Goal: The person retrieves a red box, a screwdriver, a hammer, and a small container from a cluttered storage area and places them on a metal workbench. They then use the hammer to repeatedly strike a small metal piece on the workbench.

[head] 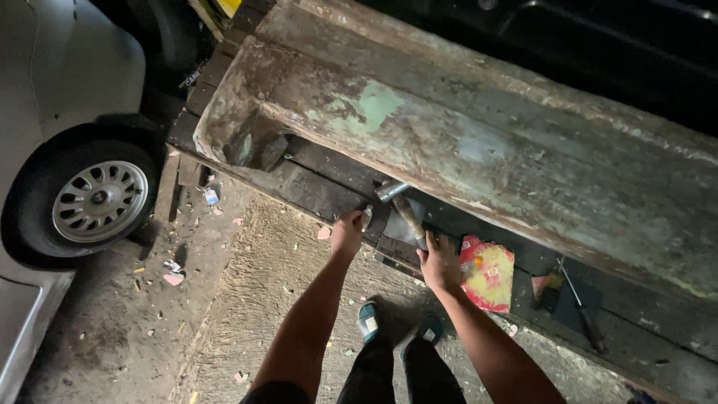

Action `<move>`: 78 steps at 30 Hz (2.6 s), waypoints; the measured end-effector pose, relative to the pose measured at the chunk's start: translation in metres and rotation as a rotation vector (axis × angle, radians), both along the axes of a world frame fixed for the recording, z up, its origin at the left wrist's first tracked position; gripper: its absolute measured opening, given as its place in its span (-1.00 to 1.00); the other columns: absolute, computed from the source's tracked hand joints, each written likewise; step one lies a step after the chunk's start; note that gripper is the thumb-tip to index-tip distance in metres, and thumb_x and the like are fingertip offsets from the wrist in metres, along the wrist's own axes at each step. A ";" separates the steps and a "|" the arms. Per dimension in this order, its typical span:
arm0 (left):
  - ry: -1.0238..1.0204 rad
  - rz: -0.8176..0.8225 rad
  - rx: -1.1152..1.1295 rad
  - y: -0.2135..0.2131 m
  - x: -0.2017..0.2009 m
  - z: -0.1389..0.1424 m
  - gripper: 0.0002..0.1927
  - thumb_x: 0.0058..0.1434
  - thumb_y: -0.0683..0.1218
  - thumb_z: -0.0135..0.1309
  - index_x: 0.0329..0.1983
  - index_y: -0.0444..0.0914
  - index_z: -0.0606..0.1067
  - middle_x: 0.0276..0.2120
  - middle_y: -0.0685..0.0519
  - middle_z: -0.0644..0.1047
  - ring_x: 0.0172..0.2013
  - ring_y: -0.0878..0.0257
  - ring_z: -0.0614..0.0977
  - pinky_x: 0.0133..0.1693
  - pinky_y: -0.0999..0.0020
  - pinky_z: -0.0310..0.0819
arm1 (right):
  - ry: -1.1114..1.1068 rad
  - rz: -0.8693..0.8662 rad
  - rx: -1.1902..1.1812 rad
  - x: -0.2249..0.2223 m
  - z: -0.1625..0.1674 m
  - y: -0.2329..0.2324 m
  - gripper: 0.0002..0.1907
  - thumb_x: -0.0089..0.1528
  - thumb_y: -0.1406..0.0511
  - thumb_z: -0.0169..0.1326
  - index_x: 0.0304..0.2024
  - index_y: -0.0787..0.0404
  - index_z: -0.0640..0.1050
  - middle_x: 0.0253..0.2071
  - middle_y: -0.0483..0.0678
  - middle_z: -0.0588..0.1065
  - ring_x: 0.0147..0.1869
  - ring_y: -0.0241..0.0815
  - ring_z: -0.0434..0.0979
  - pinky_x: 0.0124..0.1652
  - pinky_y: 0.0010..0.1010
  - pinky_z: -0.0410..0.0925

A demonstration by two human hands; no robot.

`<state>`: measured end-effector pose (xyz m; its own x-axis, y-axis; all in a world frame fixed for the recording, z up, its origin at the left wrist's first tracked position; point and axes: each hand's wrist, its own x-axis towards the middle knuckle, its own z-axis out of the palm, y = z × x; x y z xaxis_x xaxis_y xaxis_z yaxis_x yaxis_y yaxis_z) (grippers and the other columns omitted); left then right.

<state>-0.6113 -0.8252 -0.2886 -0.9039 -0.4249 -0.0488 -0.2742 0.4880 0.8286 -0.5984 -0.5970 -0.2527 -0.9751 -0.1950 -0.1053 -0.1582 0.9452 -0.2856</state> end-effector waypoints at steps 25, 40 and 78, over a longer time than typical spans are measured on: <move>0.012 -0.756 -0.304 0.127 0.086 0.071 -0.08 0.11 0.21 0.24 0.46 -0.19 0.18 0.44 -0.11 0.19 0.40 -0.15 0.20 0.36 -0.13 0.01 | 0.132 -0.087 -0.132 0.117 0.080 0.200 -0.30 0.28 0.00 0.04 0.45 -0.03 0.28 0.53 0.16 0.13 0.58 0.31 -0.01 0.35 0.26 -0.04; 0.109 -1.188 -0.348 0.395 0.170 0.150 0.01 -0.01 0.20 0.32 0.46 -0.21 0.19 0.43 -0.08 0.19 0.43 -0.02 0.17 0.38 -0.15 -0.10 | 0.263 -0.534 -0.192 0.311 0.114 0.419 -0.28 0.23 0.11 0.14 0.43 0.04 0.30 0.42 0.23 0.27 0.44 0.33 0.27 0.35 0.02 0.20; 0.300 -1.940 -0.139 0.907 0.291 0.171 -0.12 0.08 0.10 0.31 0.43 -0.23 0.27 0.38 -0.15 0.31 0.39 -0.10 0.29 0.37 0.03 0.10 | 0.291 -1.315 -0.038 0.530 0.163 0.751 -0.27 0.19 -0.04 0.16 0.35 0.09 0.40 0.44 0.09 0.28 0.55 0.26 0.09 0.42 0.10 -0.02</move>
<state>-0.3206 0.0821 -0.1181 -0.0484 0.9929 0.1090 0.7370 -0.0381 0.6748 -0.0685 0.1536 -0.0900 -0.4260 0.8967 0.1205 0.7935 0.4343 -0.4263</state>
